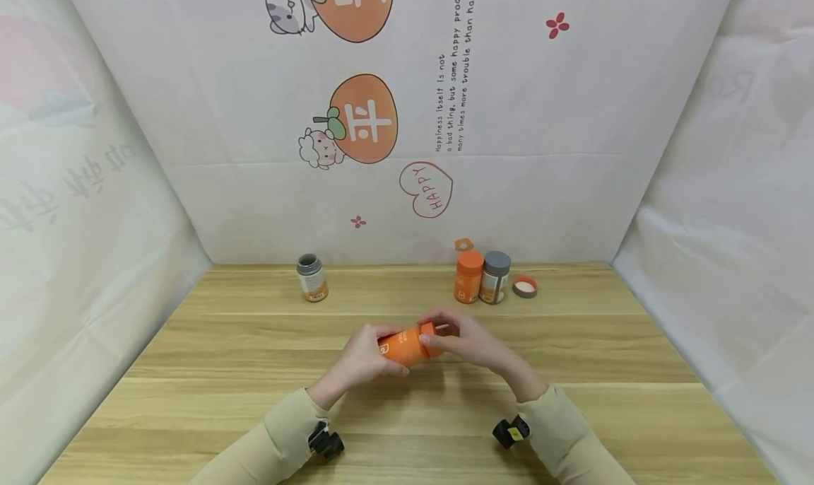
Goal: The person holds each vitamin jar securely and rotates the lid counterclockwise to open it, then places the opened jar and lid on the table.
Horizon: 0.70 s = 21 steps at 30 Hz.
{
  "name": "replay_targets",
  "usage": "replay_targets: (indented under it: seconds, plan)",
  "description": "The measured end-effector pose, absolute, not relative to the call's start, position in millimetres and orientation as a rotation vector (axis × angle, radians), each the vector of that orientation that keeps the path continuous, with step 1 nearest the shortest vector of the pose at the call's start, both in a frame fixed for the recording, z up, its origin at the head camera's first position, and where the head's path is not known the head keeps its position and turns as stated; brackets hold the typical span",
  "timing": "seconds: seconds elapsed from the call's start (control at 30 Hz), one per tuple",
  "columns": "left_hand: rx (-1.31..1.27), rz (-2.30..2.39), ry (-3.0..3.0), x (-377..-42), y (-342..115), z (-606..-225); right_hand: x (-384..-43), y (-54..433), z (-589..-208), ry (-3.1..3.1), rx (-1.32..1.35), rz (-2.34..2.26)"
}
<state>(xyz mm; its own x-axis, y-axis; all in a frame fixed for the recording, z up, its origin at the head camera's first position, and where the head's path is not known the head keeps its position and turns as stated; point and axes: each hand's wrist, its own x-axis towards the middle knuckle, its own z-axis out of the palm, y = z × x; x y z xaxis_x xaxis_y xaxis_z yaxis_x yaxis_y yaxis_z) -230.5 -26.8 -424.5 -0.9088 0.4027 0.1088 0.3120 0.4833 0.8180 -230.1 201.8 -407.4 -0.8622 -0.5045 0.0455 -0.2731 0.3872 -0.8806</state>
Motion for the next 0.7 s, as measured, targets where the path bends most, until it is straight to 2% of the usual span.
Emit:
replay_targets:
  seconds: [0.33,0.7]
  plan:
    - [0.604,1.4,2.64,-228.8,-26.3,-424.2,-226.6,197.3,-403.5,2.318,-0.371,-1.521]
    - [0.598,1.377,2.66,-229.4,-25.6,-424.5,-225.0,193.3,-407.2,2.384,-0.311,-1.478]
